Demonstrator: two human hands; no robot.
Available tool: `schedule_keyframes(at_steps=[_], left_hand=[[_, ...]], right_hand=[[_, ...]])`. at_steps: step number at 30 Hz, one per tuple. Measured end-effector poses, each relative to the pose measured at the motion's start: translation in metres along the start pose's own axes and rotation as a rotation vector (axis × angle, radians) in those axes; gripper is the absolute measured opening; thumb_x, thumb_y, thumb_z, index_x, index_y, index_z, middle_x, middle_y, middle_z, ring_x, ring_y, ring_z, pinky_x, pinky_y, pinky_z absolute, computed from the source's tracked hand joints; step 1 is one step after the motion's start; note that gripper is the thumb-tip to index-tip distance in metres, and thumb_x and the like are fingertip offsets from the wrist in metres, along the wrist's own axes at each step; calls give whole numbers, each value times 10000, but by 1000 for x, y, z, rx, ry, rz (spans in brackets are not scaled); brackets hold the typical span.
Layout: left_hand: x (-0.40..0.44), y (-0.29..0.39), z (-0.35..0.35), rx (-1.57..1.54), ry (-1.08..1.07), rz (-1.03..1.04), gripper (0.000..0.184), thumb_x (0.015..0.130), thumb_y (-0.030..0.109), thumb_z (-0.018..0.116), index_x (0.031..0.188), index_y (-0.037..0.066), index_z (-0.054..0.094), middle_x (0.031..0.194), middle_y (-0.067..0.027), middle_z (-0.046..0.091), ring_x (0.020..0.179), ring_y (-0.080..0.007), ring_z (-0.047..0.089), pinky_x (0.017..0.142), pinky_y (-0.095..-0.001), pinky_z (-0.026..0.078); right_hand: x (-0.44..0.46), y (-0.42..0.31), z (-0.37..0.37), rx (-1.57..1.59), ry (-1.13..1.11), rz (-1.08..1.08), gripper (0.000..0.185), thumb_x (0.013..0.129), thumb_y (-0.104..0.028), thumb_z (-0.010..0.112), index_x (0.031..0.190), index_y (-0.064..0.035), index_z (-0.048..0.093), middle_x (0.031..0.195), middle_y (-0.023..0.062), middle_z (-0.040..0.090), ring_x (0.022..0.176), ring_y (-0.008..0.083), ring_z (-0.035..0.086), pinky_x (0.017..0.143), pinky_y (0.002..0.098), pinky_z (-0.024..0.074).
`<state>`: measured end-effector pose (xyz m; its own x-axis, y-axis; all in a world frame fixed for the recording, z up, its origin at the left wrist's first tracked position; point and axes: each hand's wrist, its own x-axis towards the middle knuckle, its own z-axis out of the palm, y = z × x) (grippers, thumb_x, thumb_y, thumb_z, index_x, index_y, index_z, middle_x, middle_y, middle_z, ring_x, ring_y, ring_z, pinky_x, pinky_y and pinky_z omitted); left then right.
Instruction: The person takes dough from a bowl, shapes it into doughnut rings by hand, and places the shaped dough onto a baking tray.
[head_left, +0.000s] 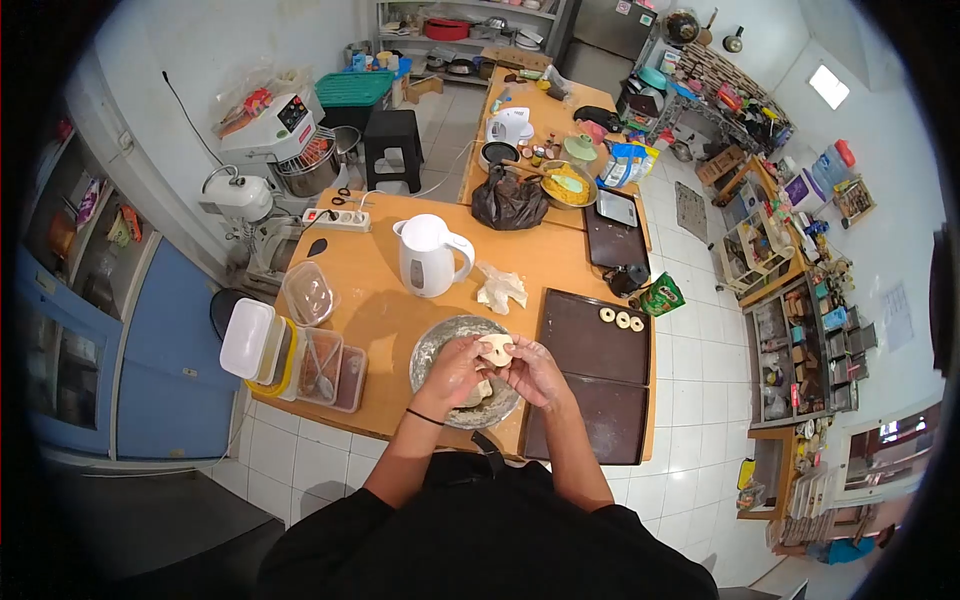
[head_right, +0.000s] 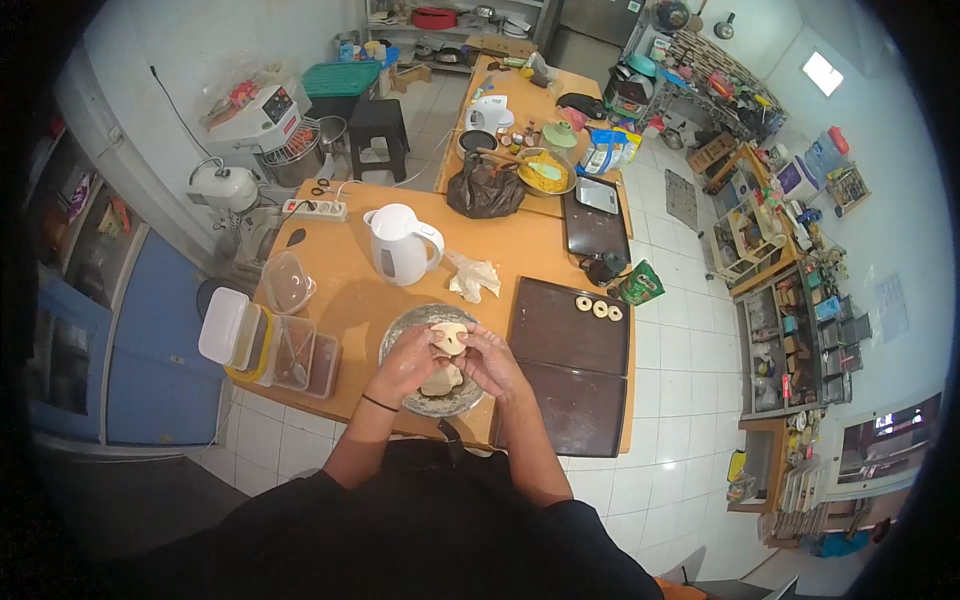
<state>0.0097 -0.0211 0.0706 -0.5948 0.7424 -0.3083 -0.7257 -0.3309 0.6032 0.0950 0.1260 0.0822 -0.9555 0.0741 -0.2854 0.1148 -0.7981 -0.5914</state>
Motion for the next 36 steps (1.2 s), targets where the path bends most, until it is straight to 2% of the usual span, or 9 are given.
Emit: schedule_keyframes(at_steps=[2,6,8,17,21,24,27,29,36], left_hand=[[-5,1,-8,-31,-139,-27,196,912,127,603,1082,32,583,1049,-53,644,907,-152,637,776,-320,516],[-5,-2,-7,146,-99,-42,205,915,124,611,1091,29,566,1086,-71,628,935,-146,627,761,-302,522],[-6,-3,-2,401,41,150,151,899,74,625,1016,-15,588,884,-69,653,759,-107,624,681,-256,522],[-11,10,-4,506,24,175,142,880,41,635,983,-51,603,869,-80,664,752,-107,643,681,-249,547],[-8,13,-18,596,63,211,145,873,33,622,987,-54,604,848,-72,666,742,-106,643,666,-248,544],[-7,18,-34,554,79,177,165,877,51,603,1013,-44,604,880,-76,668,739,-111,646,647,-242,534],[-6,20,-49,291,40,-10,191,897,108,592,1051,-2,610,929,-71,665,772,-119,645,680,-251,523],[-7,24,-56,219,-68,-163,237,904,149,574,1099,15,591,991,-74,645,909,-183,652,758,-324,539],[-10,23,-53,296,-160,-167,249,932,218,557,1119,60,603,1040,-62,642,941,-180,630,821,-339,503]], right_hand=[[3,7,-6,-69,48,14,180,931,-86,565,1088,-4,594,1018,104,654,877,175,645,783,317,539],[4,10,-7,-150,34,-58,117,928,-93,598,1035,-56,632,961,39,670,819,112,630,723,257,509],[3,9,-8,-269,101,-93,109,930,-110,598,1021,-58,631,955,37,668,820,113,633,728,263,515],[3,16,16,68,25,-9,152,936,-161,577,1057,-70,587,981,46,651,829,135,629,713,258,505],[9,26,16,46,67,27,143,931,-174,580,1046,-90,584,969,36,643,843,125,616,716,268,507],[12,38,15,-80,97,17,112,930,-157,580,1031,-107,583,933,13,632,803,106,589,700,268,501],[16,55,13,-10,152,-5,92,920,-137,594,1011,-126,599,919,-10,633,759,103,582,689,279,497],[17,58,15,16,164,-11,92,917,-136,597,1010,-127,599,925,-9,634,774,108,588,702,291,503],[8,51,39,72,128,-22,154,939,-150,545,1086,-107,556,998,17,626,876,129,587,730,316,494]])
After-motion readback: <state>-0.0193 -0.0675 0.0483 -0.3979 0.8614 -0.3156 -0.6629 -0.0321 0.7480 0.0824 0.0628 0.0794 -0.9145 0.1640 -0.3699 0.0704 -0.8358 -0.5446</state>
